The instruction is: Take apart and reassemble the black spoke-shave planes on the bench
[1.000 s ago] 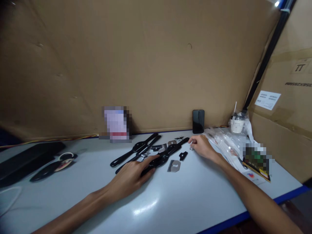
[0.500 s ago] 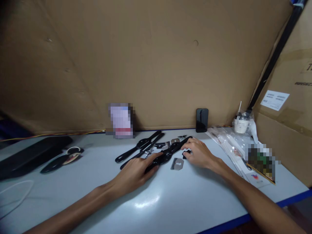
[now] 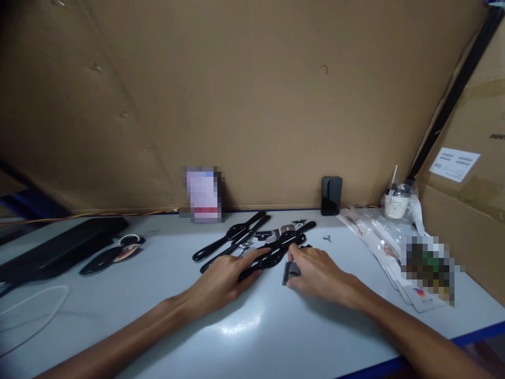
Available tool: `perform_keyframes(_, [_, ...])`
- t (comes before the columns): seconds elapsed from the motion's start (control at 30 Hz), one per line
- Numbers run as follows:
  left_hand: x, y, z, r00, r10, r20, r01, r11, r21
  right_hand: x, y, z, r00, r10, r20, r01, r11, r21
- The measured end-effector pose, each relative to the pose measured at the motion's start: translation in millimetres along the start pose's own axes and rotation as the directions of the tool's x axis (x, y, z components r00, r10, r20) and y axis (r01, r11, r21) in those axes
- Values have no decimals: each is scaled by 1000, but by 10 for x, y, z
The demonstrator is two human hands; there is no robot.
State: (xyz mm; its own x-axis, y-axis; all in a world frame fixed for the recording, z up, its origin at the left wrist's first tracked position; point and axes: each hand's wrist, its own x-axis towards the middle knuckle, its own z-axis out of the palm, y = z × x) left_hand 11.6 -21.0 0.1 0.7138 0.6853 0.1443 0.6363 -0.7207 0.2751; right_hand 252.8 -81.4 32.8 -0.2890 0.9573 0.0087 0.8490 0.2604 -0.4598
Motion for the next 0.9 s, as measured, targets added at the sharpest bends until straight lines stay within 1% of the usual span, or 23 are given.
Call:
perform_keyframes(0.03, [-7,5,-2,1000,25,0,-25,1000,5,8,8,-24,1000,0,18,-1,999,36])
perform_keyframes(0.1, [-19,22,-10,997,74,4,-75,997,25,34,41,-83,998,-39,45,33,991,133])
perform_keyframes(0.17, [-27,36,-16,994,109,9,-110,993,39,66,88,-150,998,-65,18,57,956,286])
perform_keyframes(0.27, [-31,35,-10,993,122,8,-122,992,32,107,139,-225,996,-2,-84,47,843,536])
perform_keyframes(0.33, [-30,21,2,993,118,-1,-118,993,23,122,146,-232,991,49,-125,42,770,636])
perform_keyframes(0.4, [-31,4,12,991,131,-14,-131,991,27,133,138,-193,988,68,-141,48,728,684])
perform_keyframes(0.47, [-33,-5,15,981,191,-40,-189,981,49,145,129,-119,977,73,-198,85,721,688])
perform_keyframes(0.53, [-40,3,12,953,294,-73,-287,954,92,162,125,-35,952,94,-292,129,742,658])
perform_keyframes(0.6, [-52,28,9,916,390,-95,-374,915,150,175,121,29,926,118,-358,137,780,611])
perform_keyframes(0.63, [-60,45,9,902,422,-94,-402,898,176,179,116,48,926,119,-358,129,793,596])
perform_keyframes(0.7, [-73,79,8,890,449,-76,-426,880,209,176,98,61,951,87,-296,117,786,607])
perform_keyframes(0.77, [-83,105,4,899,436,-43,-418,883,213,162,74,56,978,35,-205,112,744,658])
perform_keyframes(0.83, [-86,118,-4,911,412,-11,-402,894,196,147,56,51,991,-7,-134,98,719,688])
perform_keyframes(0.9, [-85,117,-14,916,401,10,-397,901,175,137,52,55,997,-29,-72,70,736,674])
